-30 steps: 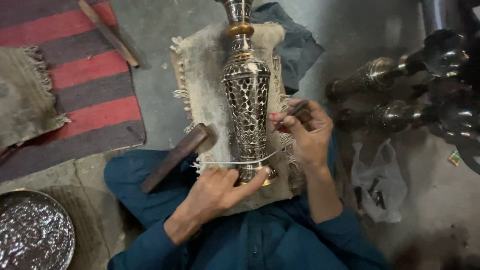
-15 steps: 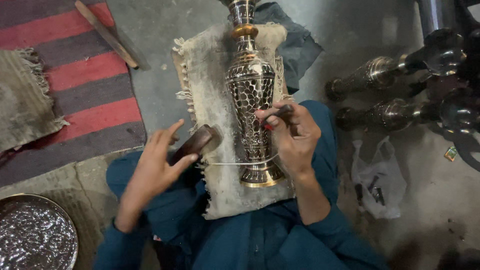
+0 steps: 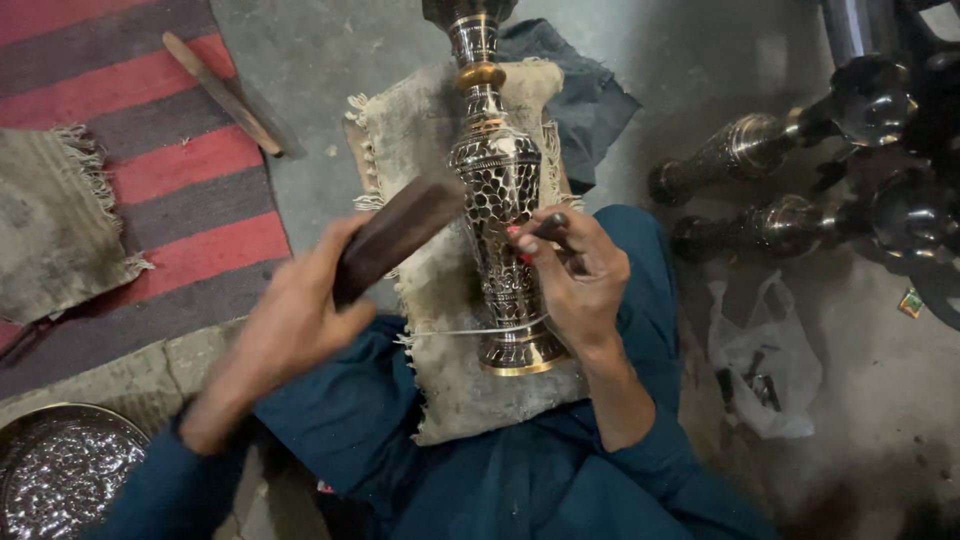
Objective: The person uses a small chisel and a wooden mallet to engrave intricate patterns onto a silver-colored metal vase. The vase is secured on a cloth pad on the person's lap, and the person repeatedly strikes the chisel to create detailed designs.
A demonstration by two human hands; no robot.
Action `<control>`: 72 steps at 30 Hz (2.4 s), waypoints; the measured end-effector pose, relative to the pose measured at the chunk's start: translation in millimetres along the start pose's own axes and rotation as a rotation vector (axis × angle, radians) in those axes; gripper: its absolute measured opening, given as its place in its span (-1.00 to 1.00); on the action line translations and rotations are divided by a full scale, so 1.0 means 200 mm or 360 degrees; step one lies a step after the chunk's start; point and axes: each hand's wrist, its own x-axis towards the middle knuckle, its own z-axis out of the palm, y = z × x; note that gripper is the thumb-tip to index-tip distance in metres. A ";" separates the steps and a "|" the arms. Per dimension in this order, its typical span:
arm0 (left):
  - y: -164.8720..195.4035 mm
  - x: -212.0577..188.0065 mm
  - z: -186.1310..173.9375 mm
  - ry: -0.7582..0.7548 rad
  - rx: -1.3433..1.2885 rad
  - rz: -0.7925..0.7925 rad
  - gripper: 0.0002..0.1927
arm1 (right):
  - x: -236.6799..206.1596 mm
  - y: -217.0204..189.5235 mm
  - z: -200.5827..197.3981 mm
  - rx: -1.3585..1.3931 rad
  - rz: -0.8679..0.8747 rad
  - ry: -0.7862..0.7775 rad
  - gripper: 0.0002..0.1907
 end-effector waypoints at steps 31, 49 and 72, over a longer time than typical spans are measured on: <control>0.52 0.19 -0.22 0.0361 0.1507 0.0734 -0.37 | 0.04 -0.04 0.00 -0.0287 -0.0130 -0.0098 -0.76; 0.47 0.23 -0.23 0.0296 0.1504 0.0680 -0.45 | 0.04 -0.05 0.00 -0.0205 0.0002 -0.0089 -0.83; 0.47 0.27 -0.23 0.0477 0.1877 0.0823 -0.35 | 0.03 -0.01 -0.02 0.0153 0.0198 -0.0127 -0.79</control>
